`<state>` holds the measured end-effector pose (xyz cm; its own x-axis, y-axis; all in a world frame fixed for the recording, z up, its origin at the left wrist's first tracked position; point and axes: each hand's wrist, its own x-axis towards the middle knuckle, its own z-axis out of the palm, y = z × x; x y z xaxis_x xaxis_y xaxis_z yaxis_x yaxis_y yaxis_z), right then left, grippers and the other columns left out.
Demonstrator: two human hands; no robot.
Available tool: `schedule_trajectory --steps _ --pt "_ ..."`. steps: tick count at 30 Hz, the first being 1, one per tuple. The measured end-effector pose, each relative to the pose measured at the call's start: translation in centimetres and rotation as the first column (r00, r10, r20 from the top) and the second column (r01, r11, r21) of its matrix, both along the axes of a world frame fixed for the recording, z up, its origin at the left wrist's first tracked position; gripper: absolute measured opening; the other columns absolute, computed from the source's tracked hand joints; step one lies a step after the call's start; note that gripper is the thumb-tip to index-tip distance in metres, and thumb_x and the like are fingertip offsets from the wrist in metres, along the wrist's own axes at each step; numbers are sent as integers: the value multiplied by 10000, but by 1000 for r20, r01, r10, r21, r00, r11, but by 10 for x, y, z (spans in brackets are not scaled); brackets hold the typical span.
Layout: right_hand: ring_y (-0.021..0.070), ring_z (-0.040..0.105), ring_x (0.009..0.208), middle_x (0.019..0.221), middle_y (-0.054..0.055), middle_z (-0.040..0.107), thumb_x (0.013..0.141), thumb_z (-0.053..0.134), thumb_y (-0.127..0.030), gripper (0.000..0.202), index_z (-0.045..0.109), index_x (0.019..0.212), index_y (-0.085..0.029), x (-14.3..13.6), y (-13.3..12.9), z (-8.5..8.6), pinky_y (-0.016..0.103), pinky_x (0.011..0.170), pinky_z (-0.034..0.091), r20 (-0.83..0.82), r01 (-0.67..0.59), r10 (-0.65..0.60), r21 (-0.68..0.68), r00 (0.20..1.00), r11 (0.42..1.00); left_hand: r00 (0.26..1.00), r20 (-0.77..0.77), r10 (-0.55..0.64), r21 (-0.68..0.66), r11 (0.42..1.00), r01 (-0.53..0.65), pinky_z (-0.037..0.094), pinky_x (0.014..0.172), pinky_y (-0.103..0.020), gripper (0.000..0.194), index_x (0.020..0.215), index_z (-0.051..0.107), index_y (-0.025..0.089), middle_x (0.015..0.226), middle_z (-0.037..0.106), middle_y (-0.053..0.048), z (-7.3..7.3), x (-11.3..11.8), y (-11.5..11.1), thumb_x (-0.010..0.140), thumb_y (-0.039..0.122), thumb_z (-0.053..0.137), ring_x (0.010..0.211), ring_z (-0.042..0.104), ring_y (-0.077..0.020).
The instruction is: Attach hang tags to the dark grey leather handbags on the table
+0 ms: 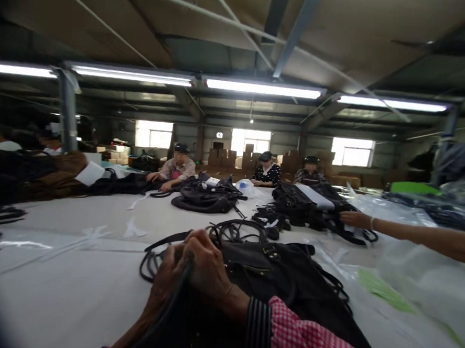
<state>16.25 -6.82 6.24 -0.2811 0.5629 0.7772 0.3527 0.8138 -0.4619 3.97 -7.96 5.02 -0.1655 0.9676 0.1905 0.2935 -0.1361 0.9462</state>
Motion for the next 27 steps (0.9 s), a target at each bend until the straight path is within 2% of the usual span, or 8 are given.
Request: schedule_trajectory --steps 2,6,11,16,18,21,24,27 --pt "203 613 990 1179 74 582 827 521 -141 239 567 1044 -230 -2 2 -2 339 857 516 -19 14 -16 -92 1000 996 999 -8 -41 12 999 41 490 860 -362 293 1087 552 222 1116 678 -116 -3 -3 2 885 419 475 1046 631 -287" --pt "254 633 1075 1379 137 515 819 590 -231 609 389 1395 -232 4 3 -14 447 955 520 -129 70 -123 -356 984 932 988 -20 -152 12 988 152 487 848 -356 318 1091 607 178 1107 684 -112 -4 -4 -4 877 379 486 1011 630 -273" --pt "290 609 1164 1340 139 566 869 579 -401 521 438 1336 -218 11 9 -26 501 1036 465 -128 70 -135 -419 982 905 945 22 -325 5 946 325 460 999 -348 284 1048 685 147 1166 700 -118 3 -9 -20 860 272 513 1136 611 -267" --pt "305 641 969 1023 108 665 856 618 -510 403 542 1100 -198 13 1 -27 490 901 507 -125 166 -245 -446 961 879 954 1 -301 8 954 301 379 1131 -361 389 1216 656 191 1344 639 -98 0 -10 -33 852 264 541 1302 527 -275" --pt "290 640 958 1031 99 671 906 570 -520 369 571 1094 -202 11 -4 -27 473 892 512 -102 136 -200 -440 975 888 958 8 -286 5 958 286 368 1149 -385 412 1231 647 174 1341 632 -117 -4 -8 -30 841 247 535 1294 527 -285" --pt "264 590 1151 1224 91 632 1000 450 -481 362 590 1221 -231 5 -10 -29 467 1050 449 -29 40 -54 -364 998 931 953 117 -281 30 960 279 389 1142 -414 387 1187 655 146 1249 664 -147 -8 -1 -23 834 244 528 1235 562 -287" --pt "241 449 1371 1425 84 539 1047 356 -446 415 574 1341 -252 2 -9 -36 473 1204 305 46 -46 64 -307 997 951 905 288 -313 86 950 301 406 1143 -399 376 1131 677 221 1128 703 -116 -5 10 -20 776 208 556 1298 535 -281" --pt "232 368 1453 1519 76 483 1064 300 -449 477 545 1419 -246 4 -3 -45 498 1252 233 100 -90 133 -350 986 932 853 433 -292 72 954 290 430 1121 -406 340 1037 683 279 1011 712 -75 0 15 -24 739 176 557 1309 530 -278"
